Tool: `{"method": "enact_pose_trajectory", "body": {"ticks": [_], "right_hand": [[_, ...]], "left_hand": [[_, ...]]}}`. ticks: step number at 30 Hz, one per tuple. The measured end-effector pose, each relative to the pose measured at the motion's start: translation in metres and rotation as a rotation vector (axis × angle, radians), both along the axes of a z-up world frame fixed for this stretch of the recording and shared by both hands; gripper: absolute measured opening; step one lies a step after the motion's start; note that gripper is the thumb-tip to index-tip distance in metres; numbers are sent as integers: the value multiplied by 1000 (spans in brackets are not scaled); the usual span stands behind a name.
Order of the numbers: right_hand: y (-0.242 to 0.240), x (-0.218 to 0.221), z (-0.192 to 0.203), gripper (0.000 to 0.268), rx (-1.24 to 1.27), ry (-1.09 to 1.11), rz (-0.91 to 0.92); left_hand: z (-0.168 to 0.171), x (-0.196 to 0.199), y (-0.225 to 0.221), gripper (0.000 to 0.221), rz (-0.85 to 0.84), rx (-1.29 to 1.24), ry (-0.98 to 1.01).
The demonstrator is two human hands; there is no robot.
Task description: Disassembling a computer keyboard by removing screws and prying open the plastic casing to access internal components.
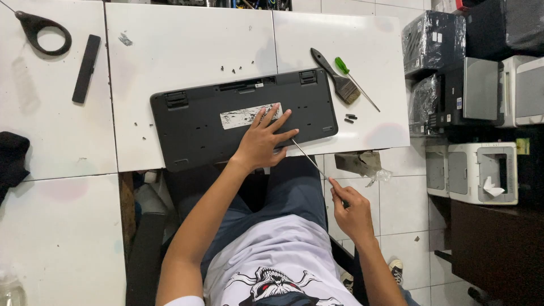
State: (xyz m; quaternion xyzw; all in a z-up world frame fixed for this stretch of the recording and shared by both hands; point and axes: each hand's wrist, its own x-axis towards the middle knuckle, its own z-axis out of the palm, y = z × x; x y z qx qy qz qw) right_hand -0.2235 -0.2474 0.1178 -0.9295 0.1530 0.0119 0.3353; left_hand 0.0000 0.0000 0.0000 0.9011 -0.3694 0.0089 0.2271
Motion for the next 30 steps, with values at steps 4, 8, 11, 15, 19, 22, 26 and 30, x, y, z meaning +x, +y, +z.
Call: {"method": "enact_pose_trajectory", "body": {"ticks": [4,8,11,15,19,22,26,30], "right_hand": [[-2,-8,7,36,-52,15,-3],[11,-4,35,40,-23,70,-8],[23,1,56,41,-5,118,-21],[25,0,60,38,4,174,-63],[21,-3,54,38,-13,174,-69],[25,0,60,40,-39,201,-67],[26,2,65,41,-52,219,-63],[28,4,69,41,-82,248,-52]], "left_hand": [[-3,0,0,62,14,-29,14],[-2,1,-3,65,15,-38,32],[1,2,-2,64,14,-38,53],[1,3,-2,65,10,-33,74],[-3,3,-2,65,11,-29,63],[-2,3,-2,64,12,-37,78],[2,2,-3,63,7,-48,19],[6,3,-6,59,21,-38,-58]]}}
